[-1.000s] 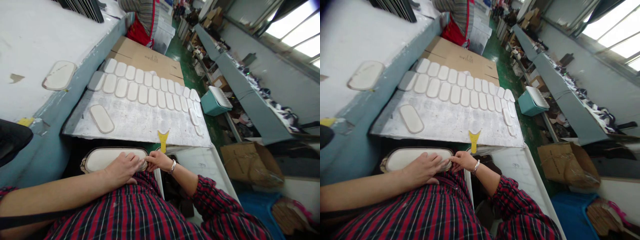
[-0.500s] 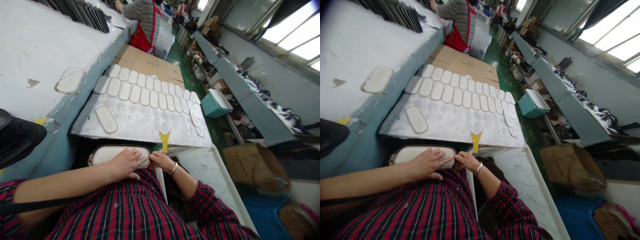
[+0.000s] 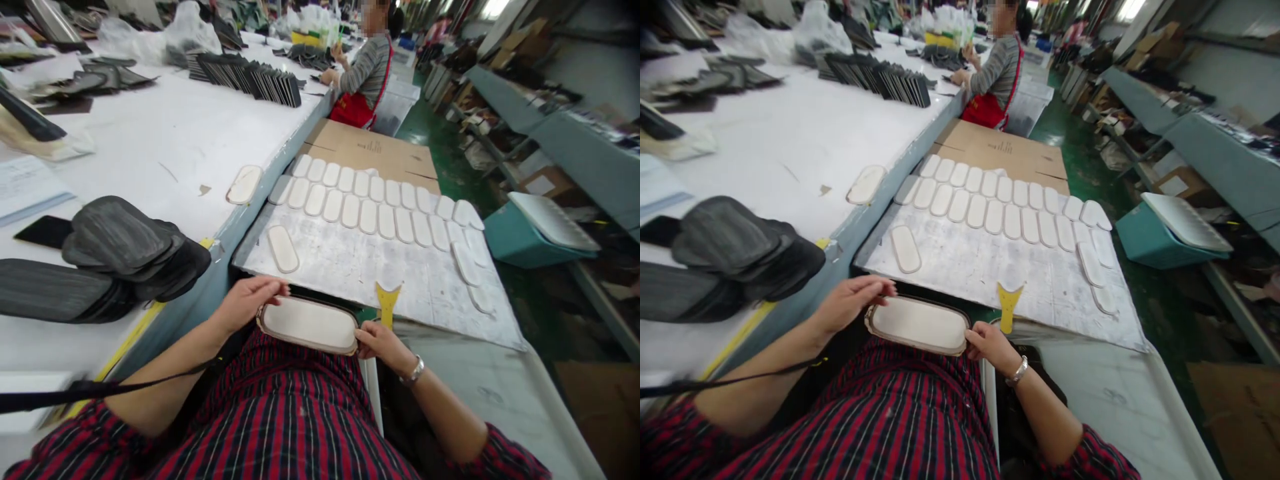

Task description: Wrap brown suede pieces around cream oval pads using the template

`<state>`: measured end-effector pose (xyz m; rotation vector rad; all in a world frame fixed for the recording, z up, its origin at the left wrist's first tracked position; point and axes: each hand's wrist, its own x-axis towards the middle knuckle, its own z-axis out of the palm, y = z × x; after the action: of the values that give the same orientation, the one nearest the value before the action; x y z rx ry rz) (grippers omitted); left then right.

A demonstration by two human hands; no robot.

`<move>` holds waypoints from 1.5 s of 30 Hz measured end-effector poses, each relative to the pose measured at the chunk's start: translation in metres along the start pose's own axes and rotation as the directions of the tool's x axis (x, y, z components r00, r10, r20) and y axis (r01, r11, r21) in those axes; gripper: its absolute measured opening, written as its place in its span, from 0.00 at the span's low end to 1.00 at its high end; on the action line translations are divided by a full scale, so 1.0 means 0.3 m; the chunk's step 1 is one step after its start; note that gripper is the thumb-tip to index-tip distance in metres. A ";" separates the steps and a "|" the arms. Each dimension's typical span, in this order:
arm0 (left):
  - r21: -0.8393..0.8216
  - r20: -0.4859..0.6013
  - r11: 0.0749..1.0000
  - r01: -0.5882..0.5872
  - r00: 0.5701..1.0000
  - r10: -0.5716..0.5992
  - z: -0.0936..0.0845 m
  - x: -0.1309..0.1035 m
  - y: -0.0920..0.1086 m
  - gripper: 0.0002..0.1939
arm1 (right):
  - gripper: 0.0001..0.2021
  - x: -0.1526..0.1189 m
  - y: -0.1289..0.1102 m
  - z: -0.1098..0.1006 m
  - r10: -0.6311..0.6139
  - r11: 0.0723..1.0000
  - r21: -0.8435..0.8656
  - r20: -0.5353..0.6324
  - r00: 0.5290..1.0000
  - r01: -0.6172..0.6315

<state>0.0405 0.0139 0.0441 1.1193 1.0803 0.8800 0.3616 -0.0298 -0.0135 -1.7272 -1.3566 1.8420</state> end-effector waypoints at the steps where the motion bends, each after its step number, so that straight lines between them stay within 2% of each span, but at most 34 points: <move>1: -0.221 -0.154 0.974 0.045 0.985 -0.080 -0.053 -0.002 -0.040 0.10 | 0.20 0.002 0.001 -0.002 0.007 1.000 0.025 0.019 1.000 -0.008; 2: -0.280 -0.180 0.958 0.065 0.976 -0.119 -0.095 -0.005 -0.084 0.09 | 0.20 0.004 0.003 -0.004 0.009 0.998 0.055 0.040 0.999 -0.011; 4: -0.338 -0.111 0.928 0.159 0.972 -0.207 -0.138 -0.013 -0.171 0.11 | 0.20 0.009 0.012 -0.009 -0.008 0.992 0.128 0.086 0.996 -0.003; 7: -0.388 0.038 0.882 0.266 0.961 -0.273 -0.124 -0.029 -0.264 0.18 | 0.20 0.016 0.034 -0.013 -0.062 0.969 0.244 0.137 0.989 0.026; 10: -0.435 0.099 0.854 0.285 0.958 -0.269 -0.091 -0.036 -0.302 0.22 | 0.19 0.021 0.054 -0.013 -0.082 0.945 0.326 0.157 0.984 0.027; 15: -0.413 0.152 0.856 0.311 0.950 -0.272 -0.108 -0.024 -0.305 0.21 | 0.18 0.027 0.055 -0.016 -0.067 0.938 0.347 0.185 0.980 -0.002; 21: -0.264 0.182 0.906 0.332 0.939 -0.291 -0.127 0.000 -0.299 0.21 | 0.19 0.023 0.051 -0.023 -0.061 0.951 0.310 0.182 0.981 0.002; 26: -0.101 0.233 0.932 0.349 0.919 -0.319 -0.132 0.019 -0.242 0.21 | 0.18 0.020 0.056 -0.025 -0.058 0.938 0.347 0.169 0.984 -0.004; 29: 0.045 0.276 0.936 0.349 0.896 -0.347 -0.143 0.026 -0.192 0.18 | 0.19 0.017 0.040 -0.018 -0.029 0.955 0.297 0.158 0.987 -0.020; 32: 0.236 0.309 0.919 0.317 0.872 -0.380 -0.148 0.034 -0.159 0.17 | 0.21 0.008 0.016 -0.003 -0.019 0.986 0.167 0.069 0.997 0.007; 34: 0.321 0.308 0.903 0.284 0.871 -0.383 -0.151 0.041 -0.155 0.17 | 0.22 0.000 0.004 0.007 -0.042 0.998 0.054 -0.021 0.999 0.043; 36: 0.388 0.286 0.895 0.222 0.894 -0.346 -0.163 0.049 -0.169 0.17 | 0.21 -0.008 0.001 0.013 -0.081 0.996 -0.031 -0.087 0.993 0.079; 38: 0.465 0.258 0.876 0.126 0.928 -0.270 -0.186 0.058 -0.194 0.18 | 0.21 -0.013 0.004 0.011 -0.128 0.991 -0.058 -0.103 0.986 0.122; 40: 0.522 0.233 0.852 0.038 0.955 -0.185 -0.209 0.071 -0.221 0.25 | 0.21 -0.007 0.012 0.004 -0.181 0.983 -0.012 -0.150 0.972 0.181; 42: 0.542 0.250 0.840 -0.028 0.960 -0.129 -0.211 0.089 -0.229 0.33 | 0.22 0.014 0.021 -0.006 -0.221 0.967 0.072 -0.250 0.943 0.245; 44: 0.581 0.305 0.807 -0.103 0.947 -0.098 -0.178 0.118 -0.205 0.34 | 0.25 0.053 0.028 -0.012 -0.204 0.937 0.210 -0.323 0.924 0.280; 45: 0.616 0.349 0.773 -0.153 0.932 -0.093 -0.147 0.138 -0.179 0.34 | 0.27 0.076 0.028 -0.012 -0.174 0.922 0.282 -0.309 0.935 0.265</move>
<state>0.0099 0.0515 -0.0206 1.7926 1.0703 0.2828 0.3623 -0.0158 -0.0338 -1.5242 -1.0280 1.5263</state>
